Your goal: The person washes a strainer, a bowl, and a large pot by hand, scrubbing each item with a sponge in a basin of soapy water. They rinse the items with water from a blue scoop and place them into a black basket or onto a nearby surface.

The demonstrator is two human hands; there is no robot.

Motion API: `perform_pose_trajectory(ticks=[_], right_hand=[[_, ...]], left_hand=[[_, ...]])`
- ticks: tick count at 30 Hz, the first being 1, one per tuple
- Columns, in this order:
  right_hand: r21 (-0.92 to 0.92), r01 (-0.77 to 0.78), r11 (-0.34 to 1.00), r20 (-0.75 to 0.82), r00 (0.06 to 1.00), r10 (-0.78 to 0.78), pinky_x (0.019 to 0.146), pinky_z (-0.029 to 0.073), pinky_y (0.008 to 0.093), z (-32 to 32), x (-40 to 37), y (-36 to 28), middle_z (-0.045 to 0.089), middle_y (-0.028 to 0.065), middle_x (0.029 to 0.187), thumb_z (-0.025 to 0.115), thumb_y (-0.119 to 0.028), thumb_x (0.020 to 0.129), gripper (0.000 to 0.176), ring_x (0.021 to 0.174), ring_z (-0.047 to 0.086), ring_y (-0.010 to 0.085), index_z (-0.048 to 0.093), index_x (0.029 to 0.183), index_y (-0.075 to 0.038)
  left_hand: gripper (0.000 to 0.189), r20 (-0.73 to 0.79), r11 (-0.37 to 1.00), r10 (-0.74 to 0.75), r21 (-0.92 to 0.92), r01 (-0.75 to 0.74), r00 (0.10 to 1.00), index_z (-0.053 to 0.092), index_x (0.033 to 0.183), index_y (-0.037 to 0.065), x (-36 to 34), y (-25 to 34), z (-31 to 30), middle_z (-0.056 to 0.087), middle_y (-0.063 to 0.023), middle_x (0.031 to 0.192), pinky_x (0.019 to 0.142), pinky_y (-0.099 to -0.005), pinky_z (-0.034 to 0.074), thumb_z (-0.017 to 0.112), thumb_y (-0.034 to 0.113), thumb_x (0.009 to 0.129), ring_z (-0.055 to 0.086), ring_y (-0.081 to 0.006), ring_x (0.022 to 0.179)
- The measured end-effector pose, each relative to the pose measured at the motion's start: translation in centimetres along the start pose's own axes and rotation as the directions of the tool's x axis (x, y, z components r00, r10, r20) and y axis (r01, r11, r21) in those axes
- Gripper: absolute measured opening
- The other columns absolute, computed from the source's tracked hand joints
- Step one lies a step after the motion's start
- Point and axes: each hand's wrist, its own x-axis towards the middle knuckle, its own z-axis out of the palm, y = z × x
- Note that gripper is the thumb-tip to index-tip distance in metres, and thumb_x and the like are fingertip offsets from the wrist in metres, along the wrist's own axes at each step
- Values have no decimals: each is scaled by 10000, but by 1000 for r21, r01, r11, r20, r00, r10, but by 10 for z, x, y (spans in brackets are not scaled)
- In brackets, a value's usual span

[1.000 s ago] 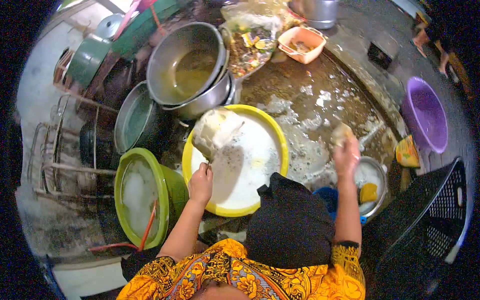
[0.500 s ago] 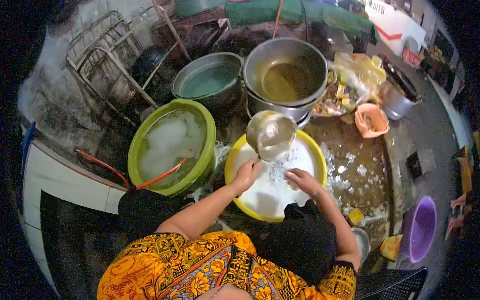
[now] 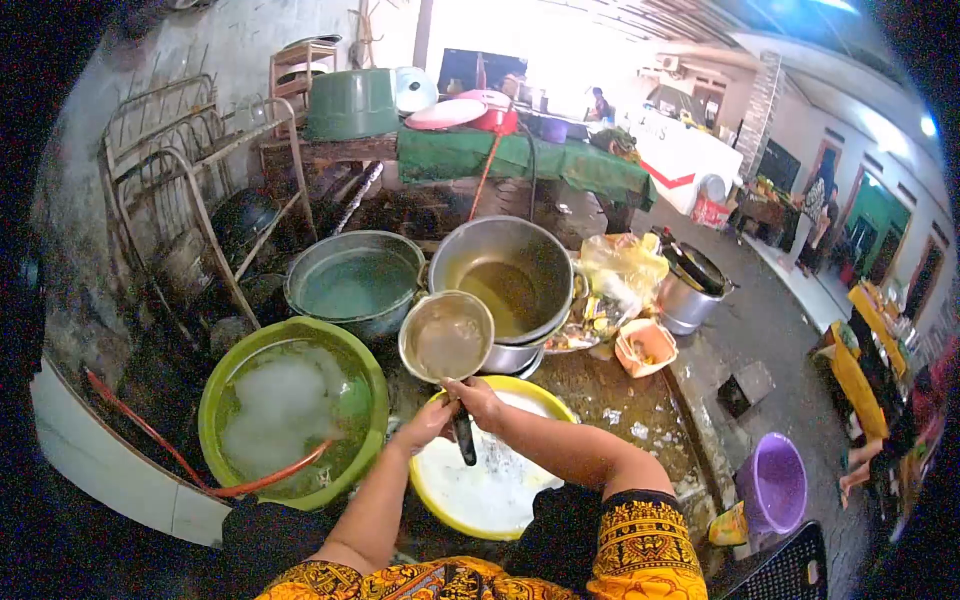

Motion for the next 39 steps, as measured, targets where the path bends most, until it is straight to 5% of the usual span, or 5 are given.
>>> perform_pose_trajectory(ticks=[10,16,20,32,39], right_hand=[[-954,15,299,-55,973,-224,762,489,452,7,73,35,623,255,862,559,-120,734,266,812,614,380,539,950,33],[-927,-84,364,-188,947,-260,781,458,492,27,85,62,599,304,902,564,-168,756,359,887,580,451,439,1024,36],[-894,-114,433,-230,947,-225,770,463,487,49,74,66,607,289,916,663,-264,698,505,885,586,439,390,1025,7],[-742,-149,654,-311,940,-139,652,496,397,51,56,57,591,205,810,683,-118,662,501,741,618,333,424,1091,-100],[-933,76,352,36,992,-120,813,458,424,25,64,47,589,228,989,696,-119,640,525,971,567,399,424,1087,-78]], left_hand=[[222,-892,740,446,325,589,-68,618,910,38,-86,-45,-215,627,-163,962,789,-446,443,498,222,871,565,-356,867],[323,-849,794,-447,-521,-313,280,561,1049,33,-36,-171,-275,620,-128,1031,756,-481,468,515,314,897,584,-311,917],[441,-393,419,308,-762,-494,867,522,1168,37,9,-93,-195,500,-154,1273,941,-440,415,466,404,929,494,-287,1149],[472,-914,854,404,358,379,-46,479,1260,8,-44,-55,-219,491,-194,1265,982,-435,351,466,344,929,426,-354,1199],[491,-791,677,-372,-589,-442,485,432,1267,13,-10,-89,-201,398,-193,1335,975,-448,367,407,389,954,418,-326,1188]])
